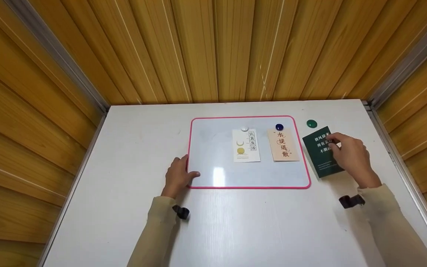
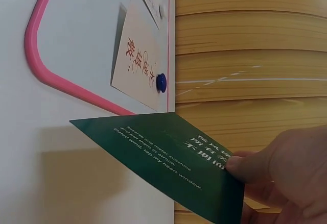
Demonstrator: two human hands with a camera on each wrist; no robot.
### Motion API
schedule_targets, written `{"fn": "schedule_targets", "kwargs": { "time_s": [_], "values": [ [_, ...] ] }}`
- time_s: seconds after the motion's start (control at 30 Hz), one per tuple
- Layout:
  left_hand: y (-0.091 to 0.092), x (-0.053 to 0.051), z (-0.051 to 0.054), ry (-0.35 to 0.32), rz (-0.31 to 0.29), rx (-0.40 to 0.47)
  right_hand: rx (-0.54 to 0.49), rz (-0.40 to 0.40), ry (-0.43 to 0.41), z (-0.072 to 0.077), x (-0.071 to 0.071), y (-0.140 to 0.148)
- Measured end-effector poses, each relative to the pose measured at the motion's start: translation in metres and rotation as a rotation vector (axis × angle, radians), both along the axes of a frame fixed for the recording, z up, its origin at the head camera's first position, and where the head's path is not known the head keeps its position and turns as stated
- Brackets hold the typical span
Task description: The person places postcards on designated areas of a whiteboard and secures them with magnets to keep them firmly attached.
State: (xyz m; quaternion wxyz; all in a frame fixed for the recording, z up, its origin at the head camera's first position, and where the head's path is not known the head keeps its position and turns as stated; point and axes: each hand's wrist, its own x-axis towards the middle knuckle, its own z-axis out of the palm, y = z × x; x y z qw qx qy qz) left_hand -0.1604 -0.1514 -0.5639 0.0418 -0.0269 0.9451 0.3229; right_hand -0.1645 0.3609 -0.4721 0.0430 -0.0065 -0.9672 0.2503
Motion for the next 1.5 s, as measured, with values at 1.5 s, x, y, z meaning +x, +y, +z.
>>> {"fn": "schedule_targets", "kwargs": {
  "time_s": [1.5],
  "values": [
    [0.001, 0.000, -0.002, 0.009, 0.011, -0.006, -0.132, 0.086, 0.073, 0.016, -0.031, -0.092]
  ]
}}
